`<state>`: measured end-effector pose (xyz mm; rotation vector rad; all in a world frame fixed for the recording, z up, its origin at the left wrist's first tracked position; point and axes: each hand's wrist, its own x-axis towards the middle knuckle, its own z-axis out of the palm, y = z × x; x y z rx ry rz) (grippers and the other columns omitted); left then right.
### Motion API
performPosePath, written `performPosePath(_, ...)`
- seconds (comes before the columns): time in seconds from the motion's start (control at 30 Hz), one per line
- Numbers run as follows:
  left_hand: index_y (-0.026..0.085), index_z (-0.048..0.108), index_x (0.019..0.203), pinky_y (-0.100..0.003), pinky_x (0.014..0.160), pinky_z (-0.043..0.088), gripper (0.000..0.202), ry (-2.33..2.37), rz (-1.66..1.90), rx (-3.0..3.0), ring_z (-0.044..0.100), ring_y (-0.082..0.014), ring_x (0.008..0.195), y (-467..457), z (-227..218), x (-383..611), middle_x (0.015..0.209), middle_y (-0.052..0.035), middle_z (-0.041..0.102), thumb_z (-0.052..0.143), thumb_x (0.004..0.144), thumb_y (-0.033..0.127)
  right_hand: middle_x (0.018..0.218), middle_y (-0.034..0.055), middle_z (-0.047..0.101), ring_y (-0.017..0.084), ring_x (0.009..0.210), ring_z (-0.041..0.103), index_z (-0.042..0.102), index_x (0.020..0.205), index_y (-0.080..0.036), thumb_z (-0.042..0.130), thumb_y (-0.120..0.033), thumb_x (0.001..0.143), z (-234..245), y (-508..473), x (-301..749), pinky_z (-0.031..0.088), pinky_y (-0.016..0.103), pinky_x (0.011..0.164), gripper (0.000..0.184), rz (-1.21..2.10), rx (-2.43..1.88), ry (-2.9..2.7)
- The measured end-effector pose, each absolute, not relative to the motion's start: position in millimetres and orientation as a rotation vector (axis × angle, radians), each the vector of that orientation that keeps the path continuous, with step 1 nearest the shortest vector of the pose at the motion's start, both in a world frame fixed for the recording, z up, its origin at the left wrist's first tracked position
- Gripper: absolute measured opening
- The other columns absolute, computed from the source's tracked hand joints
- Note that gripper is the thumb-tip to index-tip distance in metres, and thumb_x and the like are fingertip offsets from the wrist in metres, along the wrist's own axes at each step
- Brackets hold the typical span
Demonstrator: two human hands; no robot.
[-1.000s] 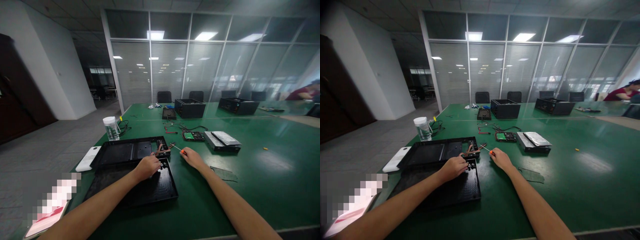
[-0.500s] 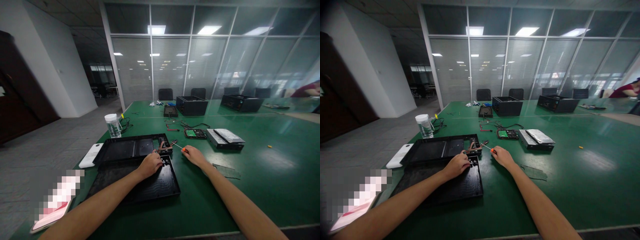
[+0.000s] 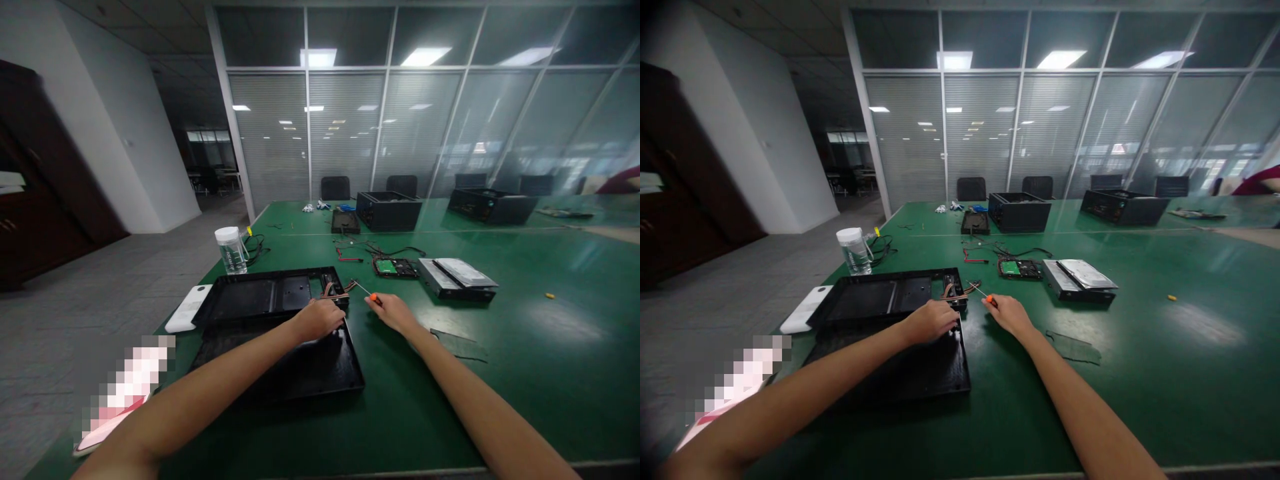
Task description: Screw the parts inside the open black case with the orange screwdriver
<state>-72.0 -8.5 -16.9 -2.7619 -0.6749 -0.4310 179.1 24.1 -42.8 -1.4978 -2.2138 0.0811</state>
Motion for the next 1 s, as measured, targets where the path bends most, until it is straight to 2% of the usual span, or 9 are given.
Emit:
performPosePath(0.17,0.016,0.062,0.084,-0.027,0.077,0.040,0.023,-0.705,-0.613,-2.815,0.055,-0.0145,0.081,0.2,-38.4,-73.3,0.080,-0.0039,0.064,0.042,0.091,0.024,0.070,0.0037,0.064,0.016,0.063,0.056,0.060,0.070,-0.022,0.033,-0.050,0.088,-43.7,26.2,179.9,0.031,0.024,0.056,0.044,0.049,-1.499,-2.228)
performPosePath(0.4,0.015,0.063,0.079,-0.027,0.074,0.040,0.024,-0.837,-0.823,-2.776,0.055,-0.0144,0.079,1.2,-53.9,-70.6,0.080,-0.0046,0.063,0.046,0.090,0.028,0.068,0.0038,0.064,0.017,0.064,0.057,0.060,0.068,-0.022,0.031,-0.053,0.088,-46.6,31.6,178.2,0.030,0.024,0.057,0.046,0.001,-1.520,-2.243)
performPosePath(0.77,0.015,0.062,0.079,-0.031,0.075,0.040,0.024,-0.900,-0.782,-2.759,0.055,-0.0165,0.081,-1.3,-54.9,-72.6,0.083,-0.0064,0.062,0.043,0.090,0.026,0.063,0.0035,0.061,0.018,0.060,0.055,0.056,0.062,-0.022,0.033,-0.052,0.087,-44.9,30.8,173.7,0.032,0.026,0.055,0.045,0.054,-1.524,-2.213)
performPosePath(0.9,0.015,0.062,0.081,-0.031,0.076,0.041,0.017,-0.838,-0.791,-2.819,0.054,-0.0167,0.083,-2.3,-53.4,-74.9,0.086,-0.0062,0.061,0.049,0.086,0.025,0.072,0.0022,0.060,0.017,0.065,0.055,0.055,0.085,-0.021,0.047,-0.044,0.080,-46.0,32.4,176.1,0.037,0.026,0.059,0.025,0.194,-1.511,-2.093)
performPosePath(1.0,0.015,0.061,0.082,-0.031,0.080,0.040,0.013,-0.800,-0.856,-2.843,0.053,-0.0169,0.089,-2.4,-52.3,-76.1,0.093,-0.0057,0.061,0.049,0.084,0.019,0.080,0.0035,0.056,0.016,0.066,0.052,0.050,0.092,-0.018,0.057,-0.031,0.069,-41.1,35.3,181.7,0.041,0.027,0.060,0.028,0.213,-1.503,-1.924)
